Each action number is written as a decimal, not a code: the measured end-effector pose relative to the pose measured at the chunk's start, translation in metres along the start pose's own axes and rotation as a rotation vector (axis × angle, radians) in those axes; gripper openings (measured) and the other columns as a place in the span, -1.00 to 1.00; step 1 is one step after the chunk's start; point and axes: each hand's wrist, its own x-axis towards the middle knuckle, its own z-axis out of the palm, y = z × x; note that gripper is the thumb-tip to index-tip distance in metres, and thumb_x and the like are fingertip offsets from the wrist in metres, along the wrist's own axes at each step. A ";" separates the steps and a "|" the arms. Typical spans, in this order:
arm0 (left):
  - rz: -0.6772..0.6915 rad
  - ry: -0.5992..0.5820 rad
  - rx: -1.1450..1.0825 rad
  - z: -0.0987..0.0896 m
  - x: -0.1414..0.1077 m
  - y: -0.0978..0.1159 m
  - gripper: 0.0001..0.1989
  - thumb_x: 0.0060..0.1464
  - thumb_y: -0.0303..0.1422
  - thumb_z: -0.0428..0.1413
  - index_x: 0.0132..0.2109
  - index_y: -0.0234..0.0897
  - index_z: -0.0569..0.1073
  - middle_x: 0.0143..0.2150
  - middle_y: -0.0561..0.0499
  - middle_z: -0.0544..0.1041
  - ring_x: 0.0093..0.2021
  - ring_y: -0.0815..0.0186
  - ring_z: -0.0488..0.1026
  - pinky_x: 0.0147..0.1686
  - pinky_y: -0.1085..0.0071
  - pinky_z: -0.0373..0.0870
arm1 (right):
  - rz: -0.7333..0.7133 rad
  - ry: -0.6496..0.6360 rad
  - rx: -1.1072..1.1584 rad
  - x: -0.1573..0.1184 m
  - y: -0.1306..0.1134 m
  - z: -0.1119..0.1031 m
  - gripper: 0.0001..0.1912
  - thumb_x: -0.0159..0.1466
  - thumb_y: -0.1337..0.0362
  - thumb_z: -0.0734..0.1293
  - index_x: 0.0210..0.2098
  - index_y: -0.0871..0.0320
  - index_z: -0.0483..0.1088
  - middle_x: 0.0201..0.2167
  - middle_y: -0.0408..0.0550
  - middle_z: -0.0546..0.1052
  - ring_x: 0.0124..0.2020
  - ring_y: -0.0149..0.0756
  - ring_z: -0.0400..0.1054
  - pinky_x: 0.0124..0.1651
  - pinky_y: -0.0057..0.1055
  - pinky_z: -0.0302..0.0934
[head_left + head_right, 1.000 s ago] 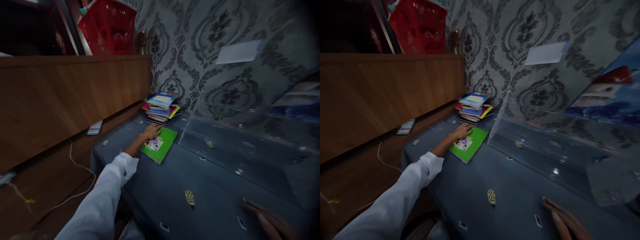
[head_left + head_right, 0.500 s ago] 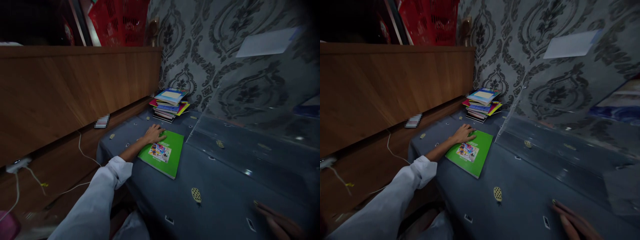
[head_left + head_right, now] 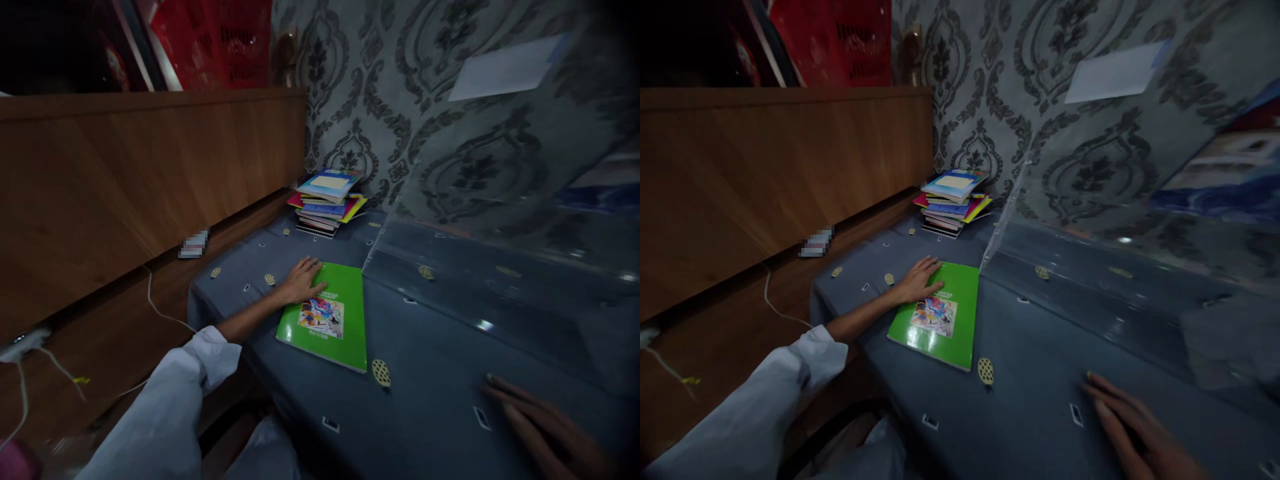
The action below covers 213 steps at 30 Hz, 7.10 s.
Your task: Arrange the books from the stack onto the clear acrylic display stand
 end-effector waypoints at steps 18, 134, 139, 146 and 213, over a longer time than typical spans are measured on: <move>0.143 0.102 -0.081 0.029 -0.035 0.079 -0.40 0.33 -0.06 -0.06 0.35 -0.33 0.24 0.43 -0.25 0.19 0.47 -0.01 0.00 0.36 -0.09 0.08 | -0.060 -0.047 0.042 -0.007 -0.053 -0.007 -0.66 0.43 0.14 0.17 -0.04 0.08 0.53 0.10 0.09 0.54 0.13 -0.06 0.43 0.24 0.06 0.29; 1.256 -0.518 -0.246 0.018 -0.062 0.250 -0.54 0.43 -0.26 -0.15 0.40 -0.15 0.18 0.39 -0.03 0.28 0.46 0.25 0.04 0.43 0.05 -0.03 | 0.108 0.068 0.142 0.028 0.007 -0.022 -0.56 0.30 0.34 0.25 0.16 0.21 0.41 0.13 0.07 0.52 0.12 -0.14 0.39 0.21 -0.07 0.25; 1.262 -0.508 -0.220 0.019 -0.063 0.250 -0.55 0.44 -0.28 -0.16 0.39 -0.16 0.20 0.39 -0.02 0.28 0.46 0.24 0.04 0.44 0.06 -0.04 | 0.092 0.071 0.128 0.027 0.010 -0.020 -0.55 0.31 0.31 0.24 0.17 0.20 0.40 0.15 0.08 0.51 0.16 -0.13 0.37 0.23 -0.05 0.23; 1.227 -0.502 -0.205 0.019 -0.060 0.245 -0.52 0.43 -0.20 -0.14 0.38 -0.25 0.21 0.41 -0.07 0.24 0.45 0.27 0.06 0.44 0.15 -0.05 | 0.017 0.077 0.067 0.023 0.012 -0.019 -0.57 0.34 0.29 0.20 0.16 0.21 0.41 0.16 0.13 0.50 0.20 -0.09 0.36 0.26 -0.02 0.20; 0.214 -0.316 -1.229 0.060 0.067 0.153 -0.21 0.13 0.28 -0.04 0.08 -0.35 0.54 0.19 -0.22 0.51 0.28 -0.02 0.37 0.34 0.07 0.18 | -0.299 -0.393 -0.371 -0.003 -0.190 0.070 -0.53 0.35 0.44 0.23 0.24 0.33 0.30 0.30 0.30 0.32 0.41 0.02 0.07 0.40 0.05 0.07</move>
